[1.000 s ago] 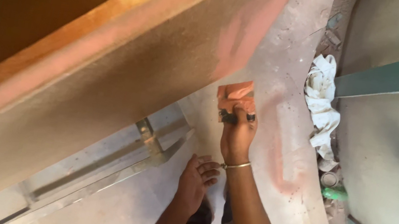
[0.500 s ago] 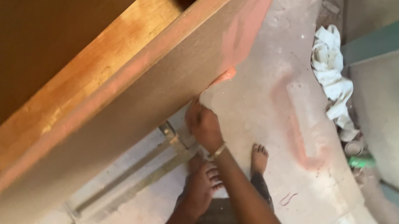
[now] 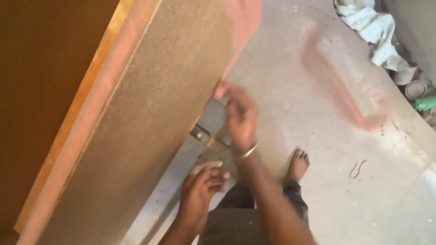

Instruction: The person sands the edges and surfaces of a wooden cabinet using a sanding block. They repeatedly dip the sanding block into a container of reddish paste and continue sanding various sections of the cabinet.

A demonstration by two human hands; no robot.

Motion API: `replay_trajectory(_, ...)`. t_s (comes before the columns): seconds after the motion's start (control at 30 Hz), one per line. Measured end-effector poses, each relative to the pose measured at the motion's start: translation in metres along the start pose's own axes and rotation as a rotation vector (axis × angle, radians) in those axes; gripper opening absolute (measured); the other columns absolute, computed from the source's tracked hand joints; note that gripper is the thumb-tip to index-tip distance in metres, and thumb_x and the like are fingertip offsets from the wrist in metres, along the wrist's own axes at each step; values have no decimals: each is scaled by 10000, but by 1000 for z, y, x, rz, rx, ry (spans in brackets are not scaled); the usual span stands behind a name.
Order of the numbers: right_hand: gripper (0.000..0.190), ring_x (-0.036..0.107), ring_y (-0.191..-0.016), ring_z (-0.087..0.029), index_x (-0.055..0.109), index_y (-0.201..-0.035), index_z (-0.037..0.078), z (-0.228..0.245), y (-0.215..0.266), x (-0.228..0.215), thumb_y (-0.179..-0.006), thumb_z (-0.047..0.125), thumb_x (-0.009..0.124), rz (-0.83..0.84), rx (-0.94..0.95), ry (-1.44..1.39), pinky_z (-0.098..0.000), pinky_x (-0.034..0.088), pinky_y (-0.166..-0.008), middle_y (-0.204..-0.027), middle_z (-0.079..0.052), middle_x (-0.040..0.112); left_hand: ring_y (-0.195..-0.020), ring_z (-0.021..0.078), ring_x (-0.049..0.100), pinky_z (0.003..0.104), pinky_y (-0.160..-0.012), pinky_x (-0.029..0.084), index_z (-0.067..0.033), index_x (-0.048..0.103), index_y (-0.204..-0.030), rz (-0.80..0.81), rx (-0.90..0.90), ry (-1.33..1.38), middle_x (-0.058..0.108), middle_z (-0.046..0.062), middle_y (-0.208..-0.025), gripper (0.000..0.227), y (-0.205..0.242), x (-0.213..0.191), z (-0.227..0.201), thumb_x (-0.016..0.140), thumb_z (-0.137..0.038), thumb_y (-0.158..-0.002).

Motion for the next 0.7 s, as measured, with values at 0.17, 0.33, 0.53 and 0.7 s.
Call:
replay_trajectory(0.17, 349, 689, -1144, -220, 676, -1227, -60, 4, 39, -2, -947, -67, 468, 140, 334, 29, -366, 536, -1042, -1259, -143, 723, -886, 212, 629, 355, -799, 481, -9, 604, -1197, -24, 1, 15, 683, 115, -990, 349, 19, -22, 5, 525, -286, -1000)
replay_trajectory(0.33, 296, 651, -1153, -163, 649, -1300, -58, -10, -37, -35, -1090, 110, 526, -63, 137, 49, -339, 534, -1039, -1264, -108, 712, -917, 205, 633, 355, -829, 490, -18, 601, -1210, 46, 35, -21, 684, 107, -1016, 356, 3, -21, 7, 523, -295, -999)
replay_trajectory(0.53, 215, 679, -1111, -183, 686, -1180, -43, -26, 17, 6, -1080, 80, 540, -124, 153, -12, -331, 554, -1013, -1192, -97, 724, -919, 214, 642, 355, -829, 487, -22, 605, -1211, -14, 13, -36, 687, 107, -1006, 376, 16, -58, 17, 519, -327, -1008)
replay_trajectory(0.7, 252, 694, -1062, -160, 646, -1204, -2, -21, 72, 13, -996, 52, 515, 30, 424, -77, -287, 545, -899, -1119, -47, 729, -898, 219, 632, 366, -807, 487, -26, 605, -1205, -74, -79, -78, 687, 104, -986, 371, 23, -72, 22, 526, -327, -1003)
Point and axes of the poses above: each hand's wrist, its own y-axis away from the middle knuckle, its own x-axis out of the palm, z = x × y, the point moved 2 cm from there along -y, towards the middle knuckle
